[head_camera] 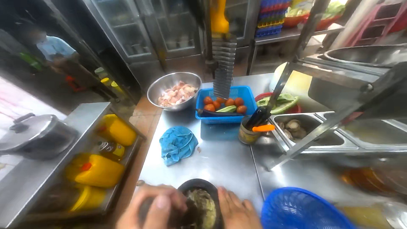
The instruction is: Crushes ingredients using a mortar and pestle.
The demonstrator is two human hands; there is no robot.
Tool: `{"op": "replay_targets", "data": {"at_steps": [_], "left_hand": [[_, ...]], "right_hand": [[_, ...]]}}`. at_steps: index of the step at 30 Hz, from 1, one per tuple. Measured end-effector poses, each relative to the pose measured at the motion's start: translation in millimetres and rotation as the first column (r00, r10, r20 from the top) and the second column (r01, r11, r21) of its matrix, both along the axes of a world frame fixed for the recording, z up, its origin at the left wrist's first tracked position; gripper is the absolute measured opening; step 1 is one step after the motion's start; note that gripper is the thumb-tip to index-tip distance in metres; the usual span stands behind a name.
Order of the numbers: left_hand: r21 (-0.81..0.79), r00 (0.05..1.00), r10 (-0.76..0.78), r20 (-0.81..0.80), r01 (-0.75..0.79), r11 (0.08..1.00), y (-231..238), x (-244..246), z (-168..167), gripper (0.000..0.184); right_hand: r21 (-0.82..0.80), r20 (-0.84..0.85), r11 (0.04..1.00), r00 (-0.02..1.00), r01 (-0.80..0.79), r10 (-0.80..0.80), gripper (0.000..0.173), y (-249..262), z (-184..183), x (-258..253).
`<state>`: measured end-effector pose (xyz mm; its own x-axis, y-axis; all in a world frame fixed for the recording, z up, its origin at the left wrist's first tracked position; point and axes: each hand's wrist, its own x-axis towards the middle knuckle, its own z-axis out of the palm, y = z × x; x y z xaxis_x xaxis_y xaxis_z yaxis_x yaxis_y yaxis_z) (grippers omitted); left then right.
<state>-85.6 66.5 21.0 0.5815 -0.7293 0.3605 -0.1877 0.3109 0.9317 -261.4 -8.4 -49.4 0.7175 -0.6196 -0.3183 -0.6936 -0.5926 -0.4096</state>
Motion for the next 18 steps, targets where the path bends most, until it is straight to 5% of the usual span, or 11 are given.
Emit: {"op": "replay_targets", "data": {"at_steps": [4,9,13,18], "left_hand": [[0.104,0.981,0.182,0.074,-0.189,0.977,-18.4,-22.1,-50.2,0.028],[0.081,0.999,0.025,-0.023,-0.023,0.996,-5.1,-5.1,4.6,0.022],[0.134,0.966,0.195,0.171,-0.219,0.967,-11.6,-35.1,-45.6,0.026],[0.024,0.996,0.082,-0.019,-0.082,0.996,-12.3,-5.1,3.6,0.026]], "right_hand": [[-0.137,-0.009,0.991,1.000,0.000,-0.001,0.136,11.8,4.8,-1.7],[-0.067,0.043,0.997,0.998,-0.048,0.051,0.121,-17.8,16.9,-3.8],[0.154,0.056,0.978,0.990,-0.140,0.133,0.124,-30.9,9.7,5.8],[0.047,0.016,0.996,0.997,-0.079,0.078,0.129,-11.8,5.6,-3.5]]}}
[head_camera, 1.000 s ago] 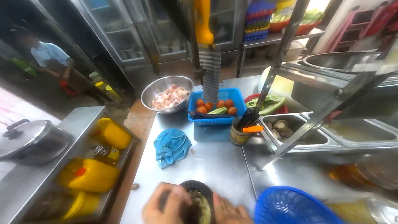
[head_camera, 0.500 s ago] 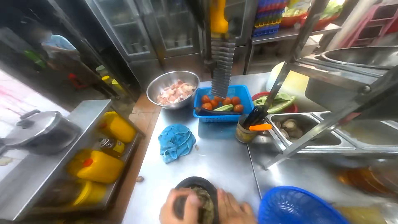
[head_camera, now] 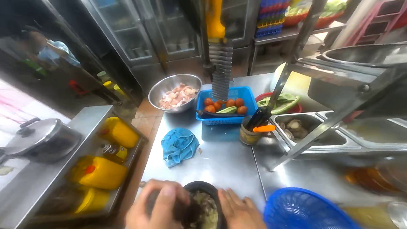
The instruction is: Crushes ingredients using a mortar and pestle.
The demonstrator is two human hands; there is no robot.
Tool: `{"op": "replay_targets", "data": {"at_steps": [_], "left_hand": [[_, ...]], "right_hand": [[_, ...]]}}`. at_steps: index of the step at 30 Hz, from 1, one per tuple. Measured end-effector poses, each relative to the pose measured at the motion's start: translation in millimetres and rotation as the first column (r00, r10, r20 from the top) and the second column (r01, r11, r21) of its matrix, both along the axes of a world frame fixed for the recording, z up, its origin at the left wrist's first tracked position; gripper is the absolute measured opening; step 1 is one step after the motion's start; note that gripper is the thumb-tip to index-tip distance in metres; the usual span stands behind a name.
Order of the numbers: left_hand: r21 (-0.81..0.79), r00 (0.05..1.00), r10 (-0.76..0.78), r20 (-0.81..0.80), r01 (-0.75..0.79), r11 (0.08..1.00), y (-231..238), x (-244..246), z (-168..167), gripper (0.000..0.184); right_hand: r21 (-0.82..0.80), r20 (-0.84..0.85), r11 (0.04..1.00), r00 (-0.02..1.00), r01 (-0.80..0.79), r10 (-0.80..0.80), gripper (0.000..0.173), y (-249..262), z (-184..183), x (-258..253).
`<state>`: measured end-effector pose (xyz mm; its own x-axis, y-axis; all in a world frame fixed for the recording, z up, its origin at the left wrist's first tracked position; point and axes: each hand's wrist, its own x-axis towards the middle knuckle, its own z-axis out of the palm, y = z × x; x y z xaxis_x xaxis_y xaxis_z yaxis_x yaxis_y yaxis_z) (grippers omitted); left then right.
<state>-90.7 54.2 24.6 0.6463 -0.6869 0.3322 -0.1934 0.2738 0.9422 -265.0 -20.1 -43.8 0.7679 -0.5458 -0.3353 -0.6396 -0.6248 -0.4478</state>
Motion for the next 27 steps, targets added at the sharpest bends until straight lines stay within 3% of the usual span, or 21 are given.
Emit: {"op": "replay_targets", "data": {"at_steps": [2,4,6,9,11,14,19,23,27], "left_hand": [[0.060,0.998,0.022,0.053,-0.025,0.998,12.1,-18.1,-19.8,0.026],[0.113,0.982,0.146,0.118,-0.160,0.981,3.3,-31.4,-48.9,0.027],[0.112,0.985,0.174,0.017,-0.175,0.978,-12.4,-21.9,-41.0,0.023],[0.009,0.999,0.031,-0.040,-0.030,0.999,-0.3,-0.1,-1.4,0.023],[0.045,1.000,0.029,-0.004,-0.029,0.999,12.5,-16.7,-14.6,0.024],[0.110,0.978,0.201,0.060,-0.207,0.972,-6.3,-28.8,-47.1,0.025],[0.018,0.996,0.087,0.014,-0.087,0.996,3.8,-12.0,2.4,0.025],[0.150,0.956,0.251,0.153,-0.273,0.950,-8.5,-40.5,-42.8,0.026],[-0.001,0.988,0.156,-0.019,-0.156,0.988,-9.2,-6.7,-6.2,0.023]], "right_hand": [[-0.048,0.024,0.997,0.998,0.056,-0.055,0.128,12.6,-1.6,-2.3],[-0.176,0.079,0.980,0.994,0.093,-0.080,0.127,22.2,-7.9,-2.8],[-0.243,0.080,0.966,0.994,0.091,-0.073,0.128,24.4,-9.6,-4.6],[-0.267,0.063,0.961,0.996,0.078,-0.064,0.125,22.4,-5.8,-3.4],[-0.288,0.080,0.954,0.994,0.089,-0.068,0.123,27.2,-6.4,-4.8],[-0.314,0.040,0.948,0.999,0.048,-0.037,0.121,27.1,1.3,0.4],[-0.412,0.085,0.910,0.996,0.043,-0.009,0.113,29.1,-4.1,-3.1],[-0.456,0.084,0.889,0.996,0.028,0.012,0.106,30.8,-0.7,-1.4],[-0.492,0.109,0.870,0.993,0.026,0.032,0.104,31.9,-6.3,-4.4]]}}
